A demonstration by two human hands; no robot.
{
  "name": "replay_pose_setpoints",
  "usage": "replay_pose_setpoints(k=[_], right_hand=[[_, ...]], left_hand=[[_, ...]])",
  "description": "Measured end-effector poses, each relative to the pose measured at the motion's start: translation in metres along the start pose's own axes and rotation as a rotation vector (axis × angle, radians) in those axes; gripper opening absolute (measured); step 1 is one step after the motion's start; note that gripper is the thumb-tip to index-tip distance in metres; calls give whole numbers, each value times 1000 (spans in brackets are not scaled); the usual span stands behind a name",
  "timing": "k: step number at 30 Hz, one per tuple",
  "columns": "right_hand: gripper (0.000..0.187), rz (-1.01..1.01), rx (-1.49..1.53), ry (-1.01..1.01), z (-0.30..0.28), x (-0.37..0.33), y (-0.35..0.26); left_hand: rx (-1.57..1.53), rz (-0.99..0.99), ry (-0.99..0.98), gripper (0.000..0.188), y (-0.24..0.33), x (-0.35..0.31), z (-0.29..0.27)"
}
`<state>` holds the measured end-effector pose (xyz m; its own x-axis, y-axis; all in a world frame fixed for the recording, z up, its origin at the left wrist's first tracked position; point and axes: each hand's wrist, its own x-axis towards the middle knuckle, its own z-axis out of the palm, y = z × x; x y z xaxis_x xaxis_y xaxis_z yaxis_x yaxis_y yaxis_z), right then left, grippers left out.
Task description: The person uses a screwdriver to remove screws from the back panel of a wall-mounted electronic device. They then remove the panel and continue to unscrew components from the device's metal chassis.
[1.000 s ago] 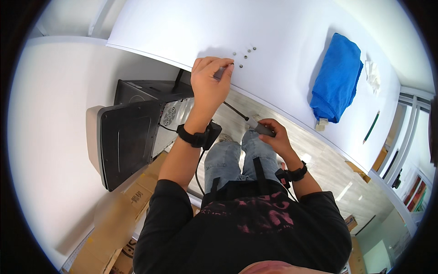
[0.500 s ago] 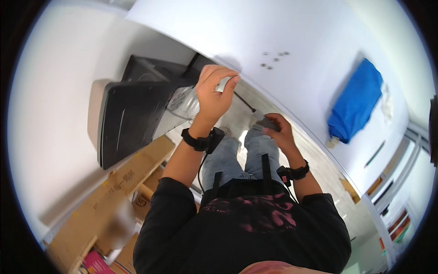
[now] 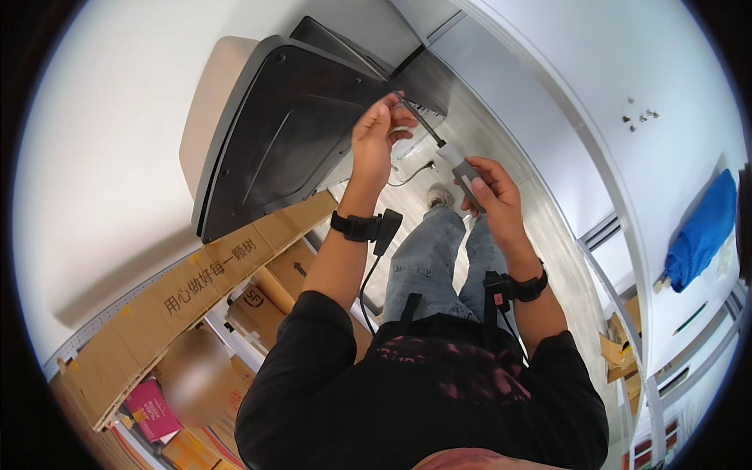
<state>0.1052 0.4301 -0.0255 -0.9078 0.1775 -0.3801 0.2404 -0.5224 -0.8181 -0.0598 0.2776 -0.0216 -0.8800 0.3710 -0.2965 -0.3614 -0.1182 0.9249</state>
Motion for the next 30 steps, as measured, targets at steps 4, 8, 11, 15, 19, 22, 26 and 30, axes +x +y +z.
replay_pose_setpoints(k=[4,8,11,15,19,22,26,30], right_hand=[[35,-12,56,12,26,7,14],[35,-5,114,29,43,15,14],[34,25,153,57,51,20,12],[35,8,197,39,47,27,20],[36,12,240,28,46,29,20],[35,16,256,28,47,30,17],[35,48,297,29,46,33,13],[37,108,368,26,47,33,7]], left_hand=[[-68,76,10,30,5,13,-11],[-233,27,-18,27,5,18,-20],[-265,22,-30,27,7,22,-21],[-307,5,-17,27,7,24,-19],[-338,21,-26,27,4,25,-20],[-350,23,-14,28,4,26,-19],[-356,15,-5,28,4,26,-17],[-329,18,19,28,5,25,-16]])
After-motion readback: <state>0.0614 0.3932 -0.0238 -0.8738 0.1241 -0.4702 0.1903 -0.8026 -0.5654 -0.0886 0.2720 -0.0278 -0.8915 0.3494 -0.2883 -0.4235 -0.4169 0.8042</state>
